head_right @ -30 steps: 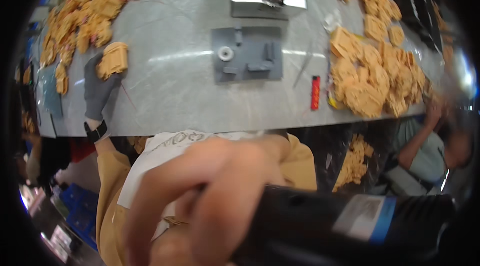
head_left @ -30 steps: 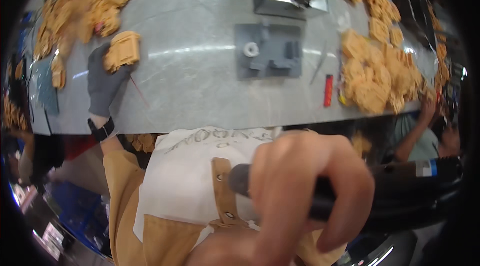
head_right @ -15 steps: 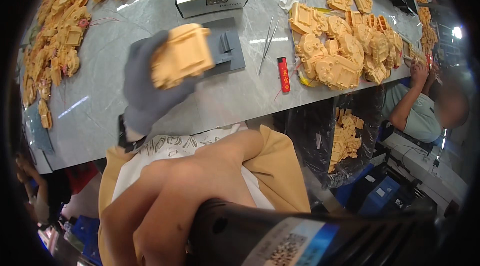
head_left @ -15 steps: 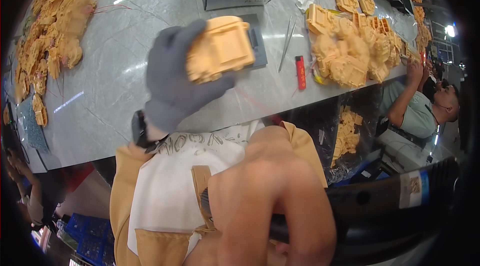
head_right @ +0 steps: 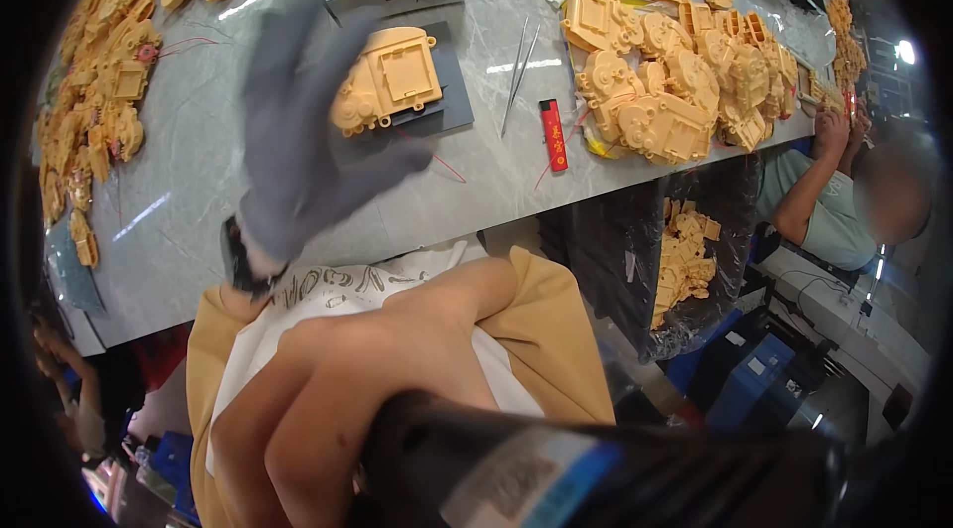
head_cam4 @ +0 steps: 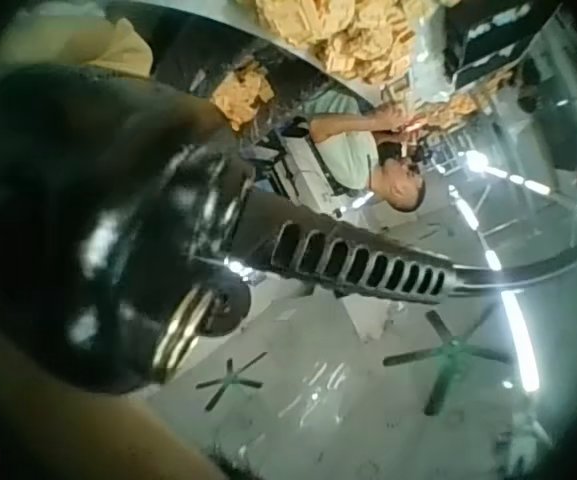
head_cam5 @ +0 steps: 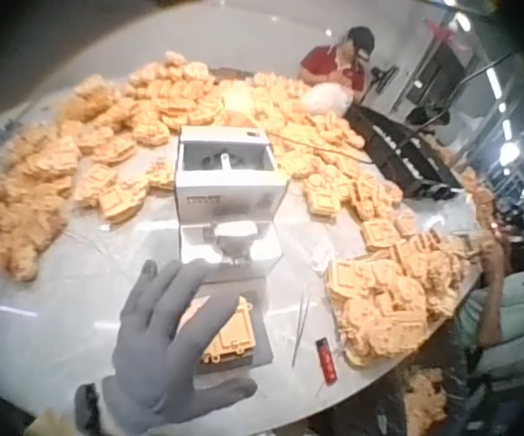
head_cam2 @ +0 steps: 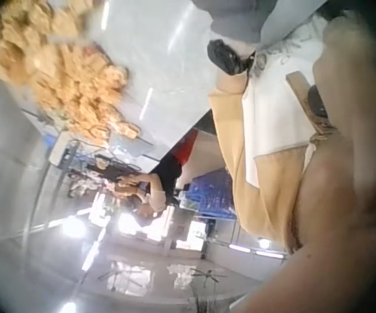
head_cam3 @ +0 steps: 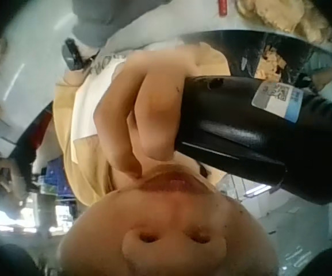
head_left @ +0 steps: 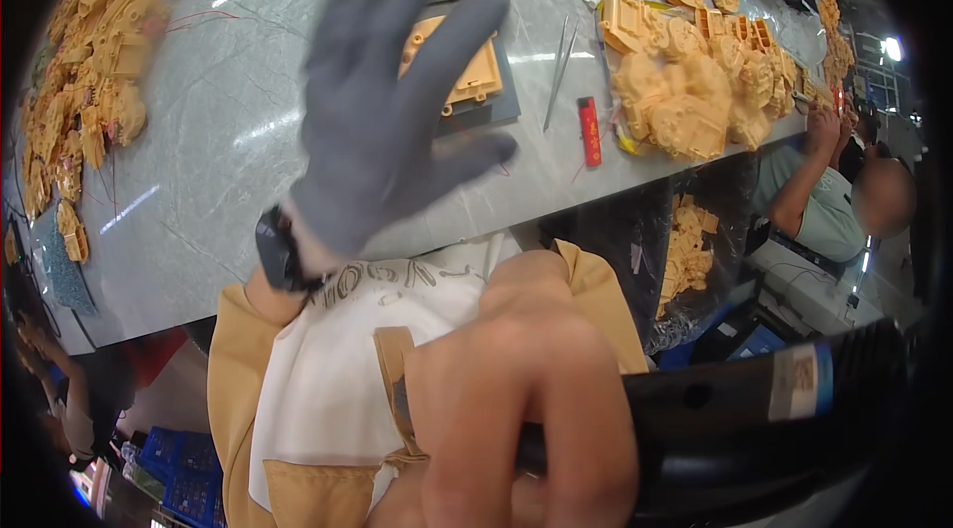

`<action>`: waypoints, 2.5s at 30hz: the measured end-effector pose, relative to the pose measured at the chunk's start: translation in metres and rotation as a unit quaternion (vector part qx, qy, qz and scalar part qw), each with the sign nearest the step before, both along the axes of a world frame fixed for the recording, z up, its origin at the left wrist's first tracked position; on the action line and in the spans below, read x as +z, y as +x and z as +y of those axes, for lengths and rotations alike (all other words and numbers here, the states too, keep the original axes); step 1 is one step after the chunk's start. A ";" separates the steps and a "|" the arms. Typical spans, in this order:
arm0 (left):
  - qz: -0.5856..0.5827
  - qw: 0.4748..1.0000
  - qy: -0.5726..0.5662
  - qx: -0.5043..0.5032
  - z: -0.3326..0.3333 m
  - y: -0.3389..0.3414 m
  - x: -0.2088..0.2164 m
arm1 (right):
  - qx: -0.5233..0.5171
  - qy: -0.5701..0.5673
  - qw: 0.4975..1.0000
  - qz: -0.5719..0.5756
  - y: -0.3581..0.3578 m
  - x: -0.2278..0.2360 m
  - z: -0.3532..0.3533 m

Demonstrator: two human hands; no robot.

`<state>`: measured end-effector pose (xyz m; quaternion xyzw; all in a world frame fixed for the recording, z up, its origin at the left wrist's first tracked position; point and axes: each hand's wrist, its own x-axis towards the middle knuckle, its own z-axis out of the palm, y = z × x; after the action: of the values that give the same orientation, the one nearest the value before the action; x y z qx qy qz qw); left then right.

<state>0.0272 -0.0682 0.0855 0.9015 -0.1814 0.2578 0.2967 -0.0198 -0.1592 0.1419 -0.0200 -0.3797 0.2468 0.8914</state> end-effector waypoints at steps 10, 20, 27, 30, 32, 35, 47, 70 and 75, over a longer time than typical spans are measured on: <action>0.139 0.986 0.081 0.033 0.035 -0.006 -0.039 | -0.474 -0.280 0.822 -0.145 0.094 0.012 -0.082; 0.152 0.988 0.019 0.009 0.057 -0.007 -0.056 | -0.632 -0.343 0.694 -0.044 0.171 -0.018 -0.015; 0.115 0.992 0.049 0.013 0.048 -0.008 -0.019 | -0.650 -0.371 0.659 -0.069 0.175 -0.016 0.002; 0.117 0.991 0.056 0.013 0.043 -0.001 -0.063 | -0.632 -0.359 0.680 -0.092 0.185 -0.022 0.004; 0.114 0.993 0.020 0.003 0.045 0.001 -0.060 | -0.646 -0.369 0.665 -0.072 0.187 -0.019 0.011; 0.127 0.991 -0.032 -0.010 0.053 -0.001 -0.061 | -0.632 -0.396 0.661 -0.088 0.187 -0.024 0.006; 0.140 0.988 -0.067 -0.001 0.063 -0.009 -0.085 | -0.513 -0.405 0.746 -0.124 0.105 -0.020 -0.021; 0.110 0.991 -0.077 -0.013 0.068 -0.013 -0.094 | -0.463 -0.463 0.749 -0.104 0.091 -0.045 -0.010; 0.118 0.990 -0.076 -0.017 0.068 -0.012 -0.092 | -0.459 -0.485 0.729 -0.150 0.094 -0.045 -0.014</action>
<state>0.0150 -0.0004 -0.0065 0.8974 -0.1403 0.1576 0.3875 0.0739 -0.1733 0.0965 -0.6585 -0.2817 -0.0480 0.6962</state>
